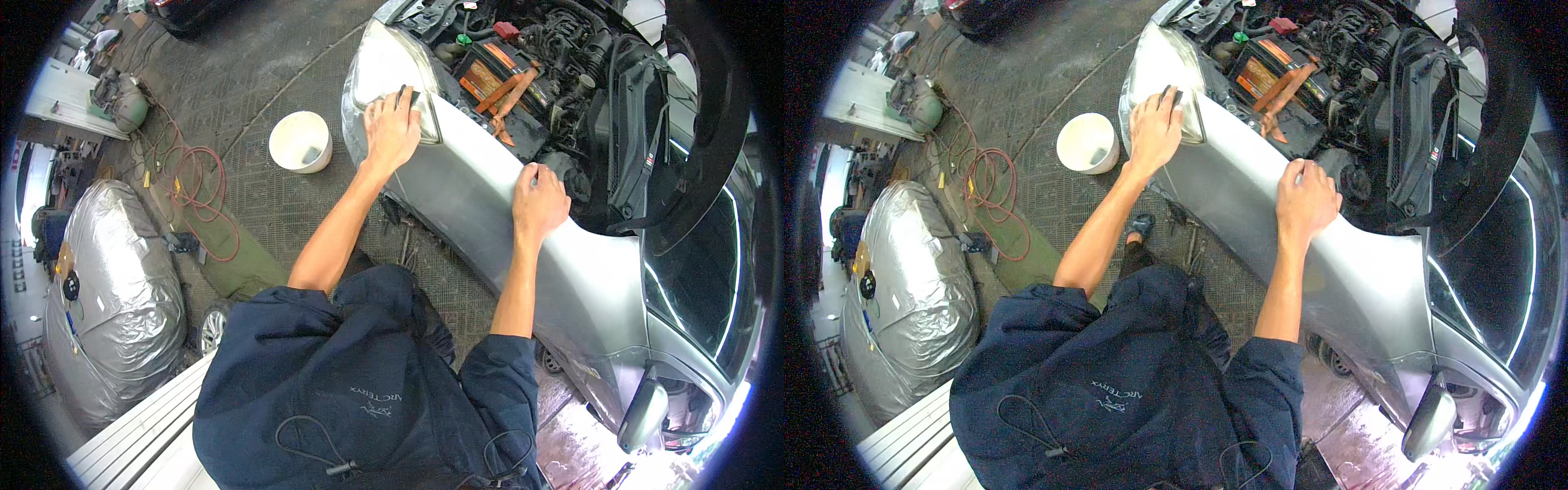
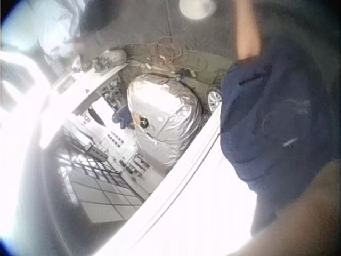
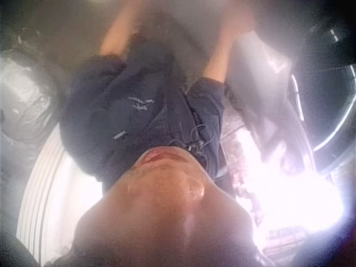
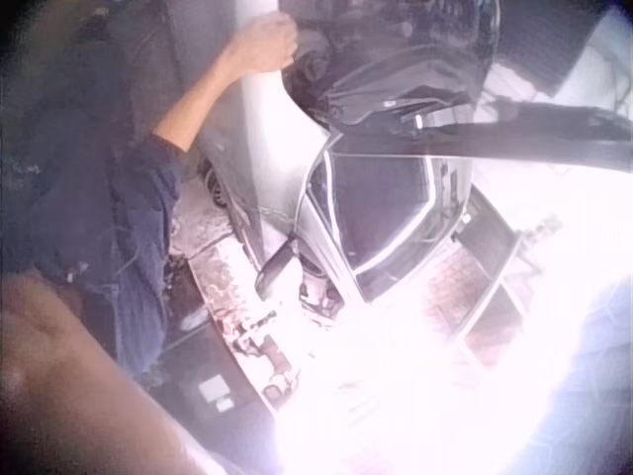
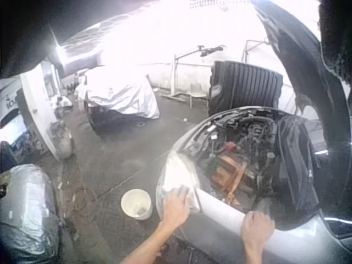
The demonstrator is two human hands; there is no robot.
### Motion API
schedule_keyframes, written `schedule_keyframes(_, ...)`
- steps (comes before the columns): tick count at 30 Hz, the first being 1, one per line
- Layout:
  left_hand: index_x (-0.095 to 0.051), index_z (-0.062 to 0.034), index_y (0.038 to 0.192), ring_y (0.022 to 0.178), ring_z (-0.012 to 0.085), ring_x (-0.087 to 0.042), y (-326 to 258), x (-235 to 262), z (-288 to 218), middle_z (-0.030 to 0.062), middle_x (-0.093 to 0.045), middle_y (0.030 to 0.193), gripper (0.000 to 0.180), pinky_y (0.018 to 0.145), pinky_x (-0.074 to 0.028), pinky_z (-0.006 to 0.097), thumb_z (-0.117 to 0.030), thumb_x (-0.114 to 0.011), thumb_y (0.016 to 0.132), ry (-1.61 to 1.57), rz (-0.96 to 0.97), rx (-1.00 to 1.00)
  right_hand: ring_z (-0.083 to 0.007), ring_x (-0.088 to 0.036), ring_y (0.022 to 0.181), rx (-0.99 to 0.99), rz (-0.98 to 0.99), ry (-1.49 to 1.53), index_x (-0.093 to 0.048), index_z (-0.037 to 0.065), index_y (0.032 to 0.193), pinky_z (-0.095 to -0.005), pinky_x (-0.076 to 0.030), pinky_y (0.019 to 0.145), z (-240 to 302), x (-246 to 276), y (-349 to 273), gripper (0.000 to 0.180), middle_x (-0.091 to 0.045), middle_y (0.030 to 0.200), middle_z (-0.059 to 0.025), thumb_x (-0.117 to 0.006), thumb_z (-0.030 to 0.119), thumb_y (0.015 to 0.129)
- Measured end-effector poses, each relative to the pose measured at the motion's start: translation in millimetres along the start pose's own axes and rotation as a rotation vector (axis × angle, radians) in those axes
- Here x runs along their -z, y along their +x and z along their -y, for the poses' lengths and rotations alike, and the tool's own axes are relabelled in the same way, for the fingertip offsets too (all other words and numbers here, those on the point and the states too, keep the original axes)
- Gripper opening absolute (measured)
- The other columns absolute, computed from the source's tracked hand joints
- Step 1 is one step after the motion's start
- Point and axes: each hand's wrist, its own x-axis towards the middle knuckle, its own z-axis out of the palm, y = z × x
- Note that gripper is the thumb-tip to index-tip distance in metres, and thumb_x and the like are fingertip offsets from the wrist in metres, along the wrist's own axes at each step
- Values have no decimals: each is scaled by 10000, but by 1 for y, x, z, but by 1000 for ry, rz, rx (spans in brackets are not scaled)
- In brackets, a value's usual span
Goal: The person uses a sanding block to sand the surface of a car's headlight. They repeatedly dip the sanding block into a bucket of water and continue sanding the headlight area, focusing on the plastic lens and the surrounding bumper.
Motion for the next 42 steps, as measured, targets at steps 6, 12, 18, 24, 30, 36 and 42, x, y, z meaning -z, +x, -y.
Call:
schedule_keyframes(6,-643,-86,1363,1217,416,-568,2,-9,4,218,-613,1302,429,1094,-413,477,-196,-606,950,-252,-9,-15,-282,-702,898,-2,28,9,-755,86,892,-464,-500,819,1,2,2,331,-766,950,-79,-533,314,981)
schedule_keyframes(12,-671,-235,1394,1192,415,-533,-29,-4,-5,259,-551,1349,434,1099,-362,544,-253,-629,963,134,60,-65,-280,-704,902,-19,23,9,-752,91,883,-458,-501,810,-1,1,0,317,-767,951,-79,-539,305,979)
schedule_keyframes(18,-652,-250,1431,1181,415,-494,8,-32,5,283,-545,1259,444,1135,-281,580,-373,-552,1016,64,-38,153,-283,-707,893,16,6,-2,-759,97,886,-453,-501,798,2,0,0,306,-766,936,-80,-544,296,973)
schedule_keyframes(24,-748,-163,1291,1168,397,-501,-32,-37,-30,243,-556,1192,401,1169,-251,582,-360,-519,1026,-16,-65,193,-286,-707,865,-1,-14,11,-756,100,864,-455,-499,774,1,1,4,304,-763,903,-79,-548,295,970)
schedule_keyframes(30,-779,-69,1172,1181,382,-493,-26,-36,-24,224,-557,1195,423,1157,-257,553,-360,-505,1030,57,-118,156,-275,-704,876,-9,28,-20,-755,104,862,-452,-494,769,3,3,2,306,-761,914,-72,-543,296,973)
schedule_keyframes(36,-695,-26,1326,1190,393,-517,-6,-23,-32,239,-592,1226,456,1173,-261,580,-306,-483,1036,40,41,218,-272,-702,866,3,-8,17,-750,106,854,-450,-492,774,2,2,0,303,-759,906,-69,-545,294,972)
schedule_keyframes(42,-700,-24,1319,1159,390,-539,-26,-35,-28,222,-606,1143,463,1165,-269,584,-317,-471,1042,-14,-59,82,-279,-701,864,-8,-14,23,-749,101,859,-452,-494,787,2,2,2,302,-760,909,-76,-544,291,973)
